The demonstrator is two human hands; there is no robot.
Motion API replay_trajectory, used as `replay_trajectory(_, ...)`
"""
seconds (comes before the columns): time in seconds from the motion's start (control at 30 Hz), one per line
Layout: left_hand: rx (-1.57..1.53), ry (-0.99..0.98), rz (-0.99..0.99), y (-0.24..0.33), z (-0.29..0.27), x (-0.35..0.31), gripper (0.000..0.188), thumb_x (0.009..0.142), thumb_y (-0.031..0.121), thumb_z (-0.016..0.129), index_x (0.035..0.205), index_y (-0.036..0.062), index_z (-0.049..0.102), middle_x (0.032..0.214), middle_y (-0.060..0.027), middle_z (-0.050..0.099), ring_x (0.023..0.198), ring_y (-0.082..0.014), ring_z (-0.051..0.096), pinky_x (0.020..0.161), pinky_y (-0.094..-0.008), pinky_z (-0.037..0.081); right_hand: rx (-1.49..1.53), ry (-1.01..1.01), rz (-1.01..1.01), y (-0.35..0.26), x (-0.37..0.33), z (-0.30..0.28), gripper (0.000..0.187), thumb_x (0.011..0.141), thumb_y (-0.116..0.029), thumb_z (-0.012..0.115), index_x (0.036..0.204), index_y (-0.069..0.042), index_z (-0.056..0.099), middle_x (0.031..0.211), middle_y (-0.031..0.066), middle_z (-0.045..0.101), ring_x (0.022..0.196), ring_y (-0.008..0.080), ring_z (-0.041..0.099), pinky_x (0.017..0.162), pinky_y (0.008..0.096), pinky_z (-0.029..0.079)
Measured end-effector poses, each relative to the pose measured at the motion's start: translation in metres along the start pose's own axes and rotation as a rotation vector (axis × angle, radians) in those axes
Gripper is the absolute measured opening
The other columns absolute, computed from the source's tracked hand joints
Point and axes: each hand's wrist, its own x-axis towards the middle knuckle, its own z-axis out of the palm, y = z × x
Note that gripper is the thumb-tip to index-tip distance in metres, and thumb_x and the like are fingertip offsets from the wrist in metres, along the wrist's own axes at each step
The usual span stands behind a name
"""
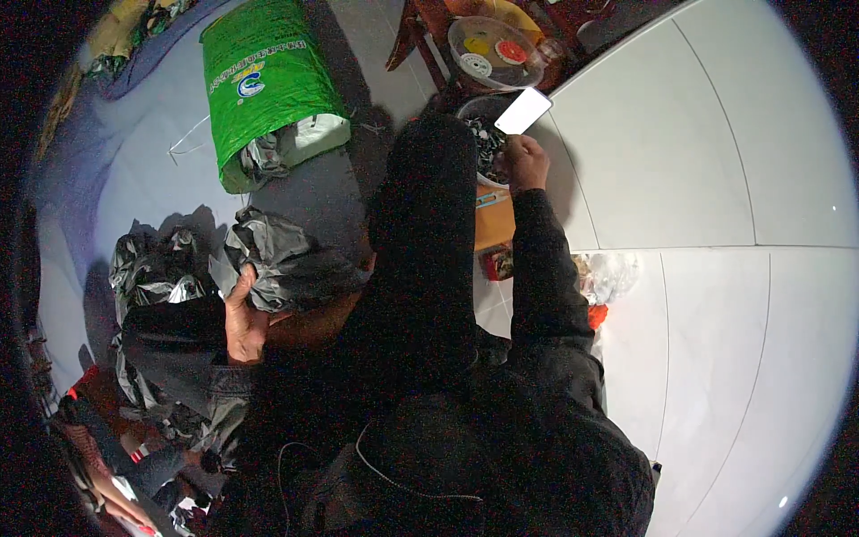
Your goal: Sorting and organizing protective clothing into a bin.
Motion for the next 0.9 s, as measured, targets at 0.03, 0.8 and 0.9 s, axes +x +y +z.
replay_trajectory(0.03, -0.004, -0.003, -0.004, 0.000, -0.001, 0.001, 0.067, 0.080, 0.049, 0.075, 0.135, 0.0192, 0.053, 0.131, -0.0031, 0.060, 0.119, -0.0303, 0.055, 0.091, -0.0601, 0.041, 0.000, 0.003, 0.000, -0.012, -0.006, 0.005, 0.020, 0.093, -0.018, 0.065, 0.098, 0.001, 0.065, 0.076, 0.0050, 0.063, 0.063, 0.0143, 0.060, 0.055, 0.0299, 0.049)
replay_trajectory(0.8, -0.071, 0.041, 0.042, 0.004, -0.009, 0.003, 0.050, 0.085, 0.046, 0.070, 0.127, 0.0212, 0.059, 0.128, -0.0032, 0.060, 0.115, -0.0285, 0.056, 0.087, -0.0534, 0.047, -0.150, -0.844, -0.456, -0.032, -0.238, 0.268, 0.013, 0.091, -0.015, 0.059, 0.096, -0.003, 0.058, 0.082, 0.0159, 0.062, 0.076, 0.0381, 0.064, 0.063, 0.0446, 0.050)
replay_trajectory(0.9, -0.034, 0.025, 0.035, 0.000, -0.013, 0.008, 0.050, 0.085, 0.047, 0.070, 0.126, 0.0202, 0.060, 0.127, -0.0030, 0.060, 0.115, -0.0287, 0.056, 0.087, -0.0546, 0.047, -0.162, -0.857, -0.475, -0.029, -0.238, 0.267, 0.014, 0.090, -0.017, 0.060, 0.096, -0.004, 0.056, 0.083, 0.0172, 0.062, 0.079, 0.0408, 0.063, 0.065, 0.0464, 0.049)
